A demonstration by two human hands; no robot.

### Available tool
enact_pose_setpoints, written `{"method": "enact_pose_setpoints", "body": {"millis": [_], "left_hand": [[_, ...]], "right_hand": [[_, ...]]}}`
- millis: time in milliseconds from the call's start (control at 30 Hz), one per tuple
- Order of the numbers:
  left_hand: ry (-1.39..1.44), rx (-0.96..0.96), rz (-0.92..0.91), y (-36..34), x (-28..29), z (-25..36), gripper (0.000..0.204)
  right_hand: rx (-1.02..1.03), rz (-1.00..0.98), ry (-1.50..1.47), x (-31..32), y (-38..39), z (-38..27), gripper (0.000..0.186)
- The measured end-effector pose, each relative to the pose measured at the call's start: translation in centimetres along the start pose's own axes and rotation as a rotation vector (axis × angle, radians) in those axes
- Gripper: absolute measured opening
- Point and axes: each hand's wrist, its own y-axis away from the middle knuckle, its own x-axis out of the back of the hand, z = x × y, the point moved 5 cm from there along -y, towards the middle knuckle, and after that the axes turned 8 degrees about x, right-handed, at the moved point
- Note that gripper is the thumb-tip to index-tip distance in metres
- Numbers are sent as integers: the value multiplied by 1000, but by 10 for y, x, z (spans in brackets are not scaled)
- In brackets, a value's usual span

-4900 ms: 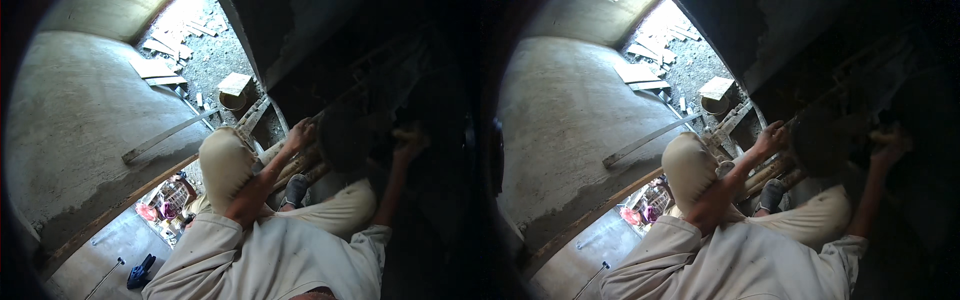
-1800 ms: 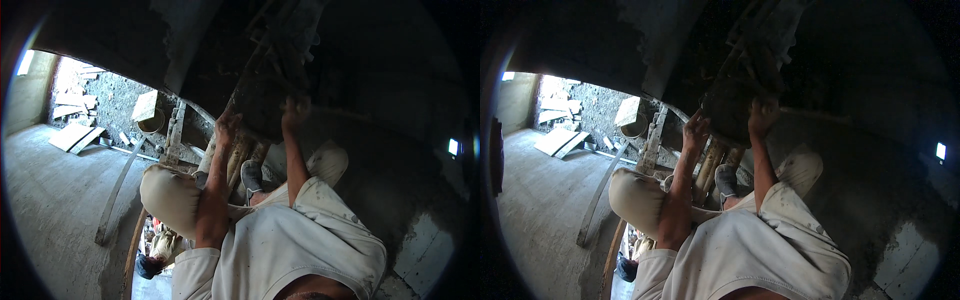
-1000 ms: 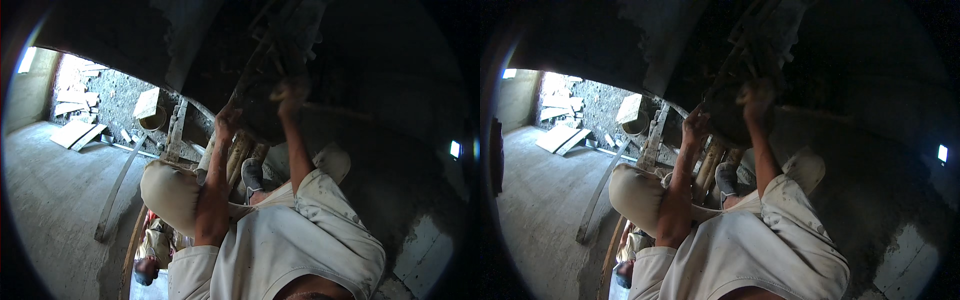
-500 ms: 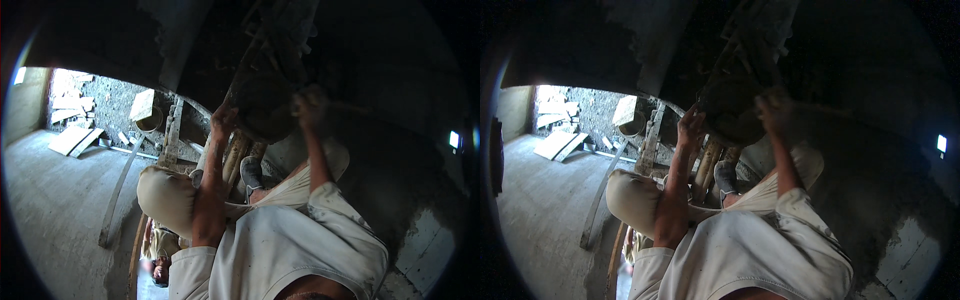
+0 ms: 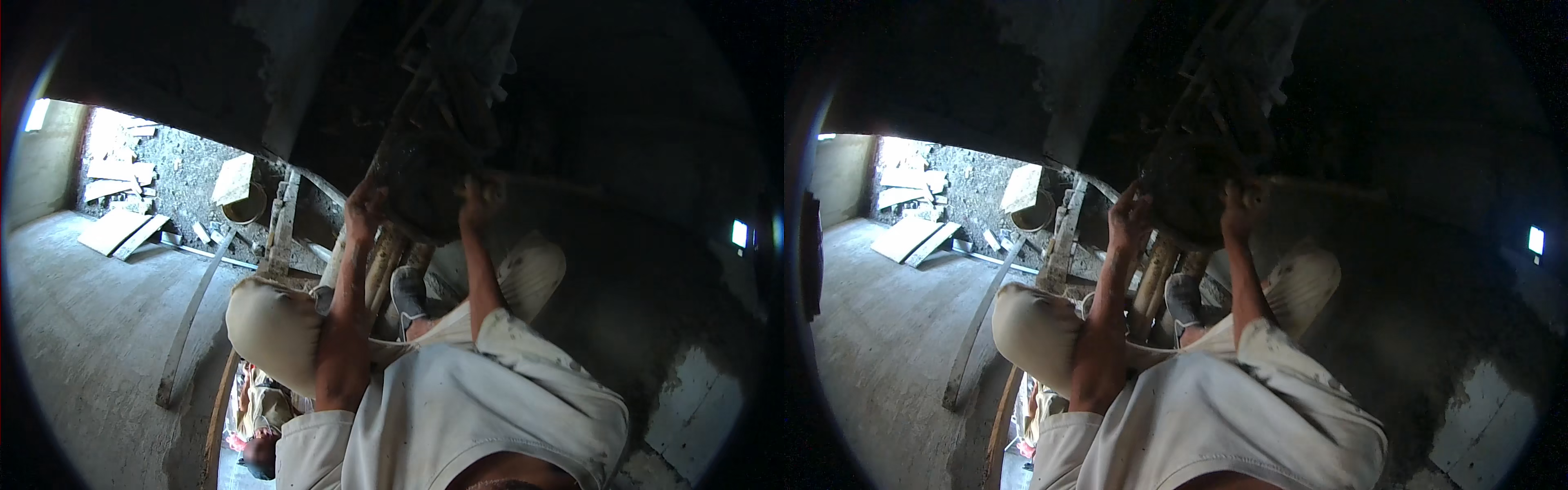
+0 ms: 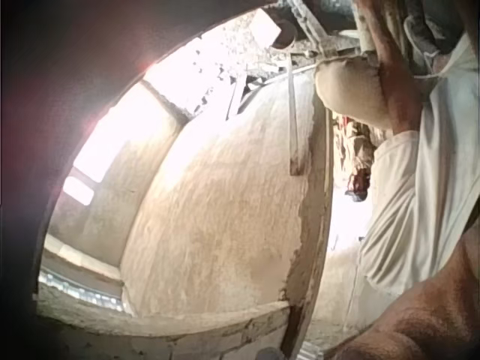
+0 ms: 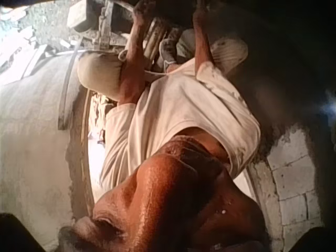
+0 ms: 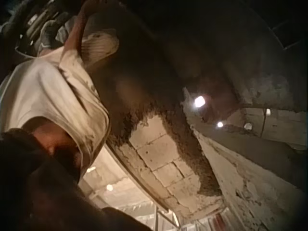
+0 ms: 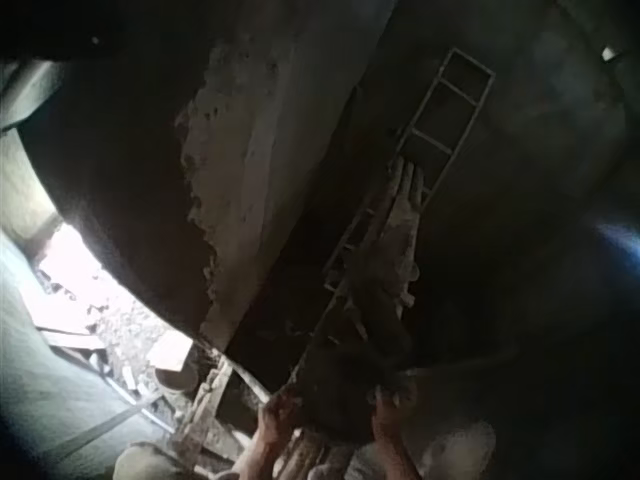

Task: The person applies and smooths mortar onto a wall joint using a trowel, then positions and presses a wooden board against the seam by hand.

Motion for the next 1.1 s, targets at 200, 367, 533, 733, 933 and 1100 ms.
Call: {"method": "enact_pose_setpoints", "body": {"millis": [200, 367, 533, 733, 933, 1100], "left_hand": [[80, -32, 30, 6, 3, -9, 49], [158, 24, -30, 12, -4, -4, 51], [69, -28, -9, 5, 13, -12, 54], [60, 14, -64, 15, -8, 2, 53], [170, 66, -24, 18, 3, 0, 58], [138, 41, -3, 20, -2, 4, 54]], "right_hand": [[615, -245, 436, 62, -22, -79, 23], [6, -240, 389, 16, -23, -34, 19], [21, -227, -44, -57, -69, -47, 14], [296, -187, 159, -32, -21, 15, 11], [-139, -840, -276, -38, -1, -51, 19], [-48, -627, -235, 0, -68, -89, 16]]}}
